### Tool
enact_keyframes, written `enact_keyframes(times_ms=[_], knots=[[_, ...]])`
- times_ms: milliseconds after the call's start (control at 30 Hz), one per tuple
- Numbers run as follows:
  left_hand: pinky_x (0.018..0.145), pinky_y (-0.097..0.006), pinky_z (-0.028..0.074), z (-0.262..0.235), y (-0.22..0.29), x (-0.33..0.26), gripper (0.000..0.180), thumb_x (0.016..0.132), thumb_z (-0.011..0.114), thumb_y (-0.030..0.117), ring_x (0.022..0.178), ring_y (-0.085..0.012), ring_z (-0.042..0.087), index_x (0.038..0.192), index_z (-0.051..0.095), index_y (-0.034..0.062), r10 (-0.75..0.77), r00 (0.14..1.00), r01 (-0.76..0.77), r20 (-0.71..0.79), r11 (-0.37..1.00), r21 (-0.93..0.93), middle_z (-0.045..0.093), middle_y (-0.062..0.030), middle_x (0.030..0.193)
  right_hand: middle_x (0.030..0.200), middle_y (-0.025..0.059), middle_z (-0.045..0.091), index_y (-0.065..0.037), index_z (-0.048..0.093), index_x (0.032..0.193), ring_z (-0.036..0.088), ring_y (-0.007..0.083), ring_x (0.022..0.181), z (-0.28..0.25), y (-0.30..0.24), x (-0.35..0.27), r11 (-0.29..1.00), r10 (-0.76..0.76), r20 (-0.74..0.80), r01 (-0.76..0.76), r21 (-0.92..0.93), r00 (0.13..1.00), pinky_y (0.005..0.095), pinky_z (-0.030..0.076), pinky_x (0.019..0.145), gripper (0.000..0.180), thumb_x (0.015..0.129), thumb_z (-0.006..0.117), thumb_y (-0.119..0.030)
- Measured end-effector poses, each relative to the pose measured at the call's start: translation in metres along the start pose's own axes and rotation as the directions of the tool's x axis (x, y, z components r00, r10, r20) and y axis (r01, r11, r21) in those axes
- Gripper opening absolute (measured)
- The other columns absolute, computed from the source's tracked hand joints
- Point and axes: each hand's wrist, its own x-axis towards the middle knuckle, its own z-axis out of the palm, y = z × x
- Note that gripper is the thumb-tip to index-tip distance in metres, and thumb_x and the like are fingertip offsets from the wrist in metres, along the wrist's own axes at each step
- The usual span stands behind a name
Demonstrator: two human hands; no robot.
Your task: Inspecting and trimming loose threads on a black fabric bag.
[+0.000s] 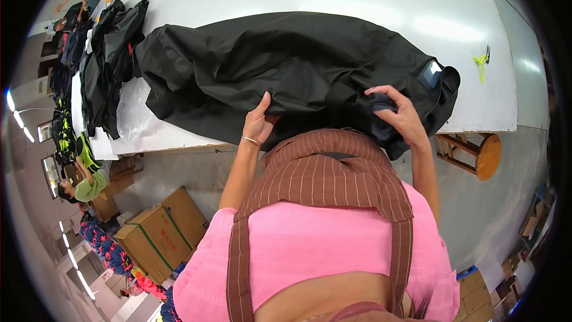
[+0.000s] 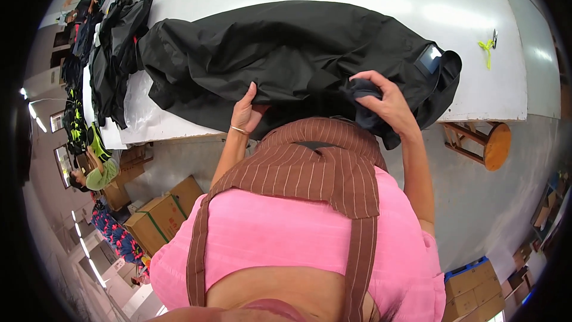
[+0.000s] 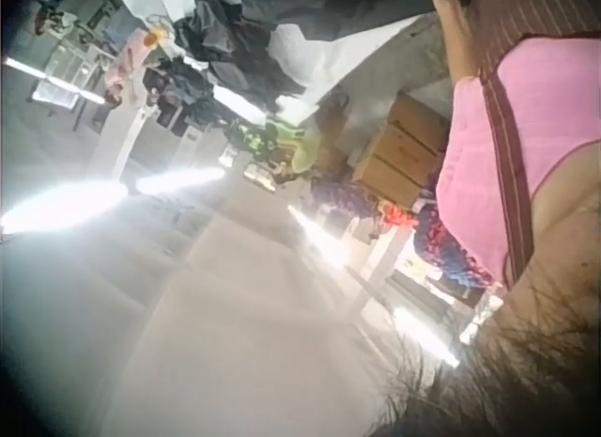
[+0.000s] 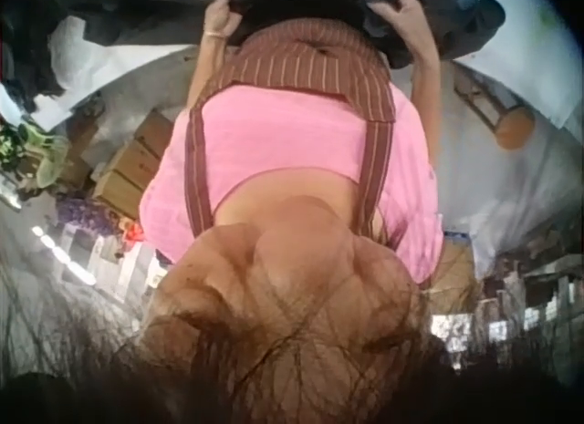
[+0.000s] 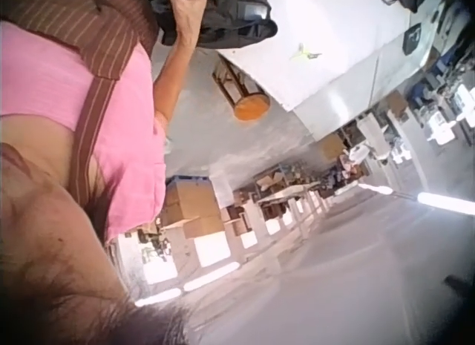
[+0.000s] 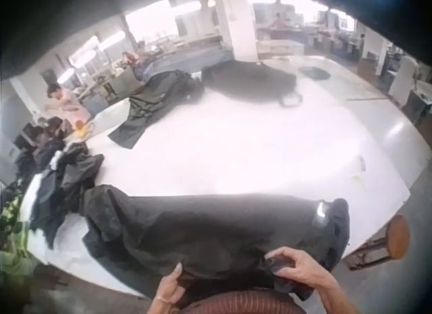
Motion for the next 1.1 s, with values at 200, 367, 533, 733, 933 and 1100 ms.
enact_keyframes(times_ms=[200, 367, 533, 733, 933, 1100], knots=[[0.092, -0.039, 0.049, -0.014, 0.005, -0.018, 0.034, 0.092, 0.063, 0.022, 0.106, -0.0203, 0.059, 0.119, 0.057, 0.0019, 0.1, 0.993, -0.101, -0.057, 0.995, -0.011, 0.063, -0.0081, 0.115, 0.115, 0.0084, 0.059, -0.005, 0.058, 0.115, 0.055, 0.0224, 0.11, 0.027, 0.016, -0.002, 0.934, -0.057, -0.109, 0.015, -0.358, 0.992, 0.0286, 0.039, 0.097, 0.045, 0.071, 0.062, 0.002], [0.086, -0.039, 0.051, 0.001, 0.007, -0.029, 0.047, 0.094, 0.056, 0.041, 0.097, -0.0208, 0.064, 0.111, 0.061, -0.0025, -0.144, 0.986, 0.144, -0.082, 0.99, 0.0, 0.067, -0.0116, 0.104, 0.113, 0.0095, 0.061, -0.008, 0.06, 0.113, 0.06, 0.03, 0.103, 0.035, 0.029, -0.012, 0.826, -0.008, -0.145, -0.075, -0.558, 0.989, 0.0357, 0.046, 0.09, 0.041, 0.072, 0.059, -0.001], [0.068, -0.03, 0.051, 0.051, 0.03, -0.062, 0.036, 0.091, 0.06, 0.035, 0.071, -0.0237, 0.066, 0.085, 0.07, 0.0015, -0.095, 0.994, -0.091, 0.06, -0.38, 0.921, 0.064, -0.0135, 0.063, 0.109, 0.0118, 0.061, -0.005, 0.06, 0.112, 0.06, 0.0287, 0.102, 0.043, 0.035, -0.014, 0.824, -0.026, -0.131, -0.053, -0.564, 0.991, 0.034, 0.045, 0.09, 0.04, 0.072, 0.06, 0.001], [0.072, -0.034, 0.049, 0.117, -0.008, -0.021, 0.053, 0.082, 0.071, 0.028, 0.077, -0.0264, 0.061, 0.126, 0.052, 0.0083, 0.231, 0.765, -0.592, 0.601, -0.116, 0.798, 0.062, -0.0112, 0.076, 0.108, 0.0127, 0.061, -0.006, 0.059, 0.115, 0.06, 0.03, 0.101, 0.041, 0.028, -0.007, 0.822, -0.077, -0.065, 0.026, -0.569, 0.995, 0.0347, 0.046, 0.089, 0.044, 0.072, 0.06, 0.001], [0.07, -0.04, 0.049, 0.103, -0.032, -0.027, 0.034, 0.08, 0.061, 0.009, 0.075, -0.036, 0.063, 0.113, 0.059, 0.0065, -0.067, 0.78, -0.597, 0.623, 0.222, 0.771, 0.067, -0.0176, 0.088, 0.102, 0.0121, 0.061, -0.019, 0.05, 0.131, 0.061, 0.0331, 0.093, 0.015, 0.013, 0.022, 0.727, -0.14, -0.067, 0.056, -0.684, 0.988, 0.0398, 0.049, 0.082, 0.063, 0.073, 0.059, 0.002], [0.065, -0.031, 0.049, 0.085, -0.019, -0.048, 0.022, 0.077, 0.054, 0.003, 0.069, -0.02, 0.063, 0.095, 0.067, 0.0026, -0.091, 0.82, -0.531, 0.565, 0.245, 0.811, 0.068, -0.0123, 0.085, 0.095, 0.0115, 0.061, -0.027, 0.047, 0.133, 0.061, 0.0336, 0.087, 0.011, 0.031, 0.065, 0.403, -0.005, -0.024, -0.02, -0.915, 1.0, 0.0454, 0.049, 0.075, 0.065, 0.075, 0.057, 0.0]])
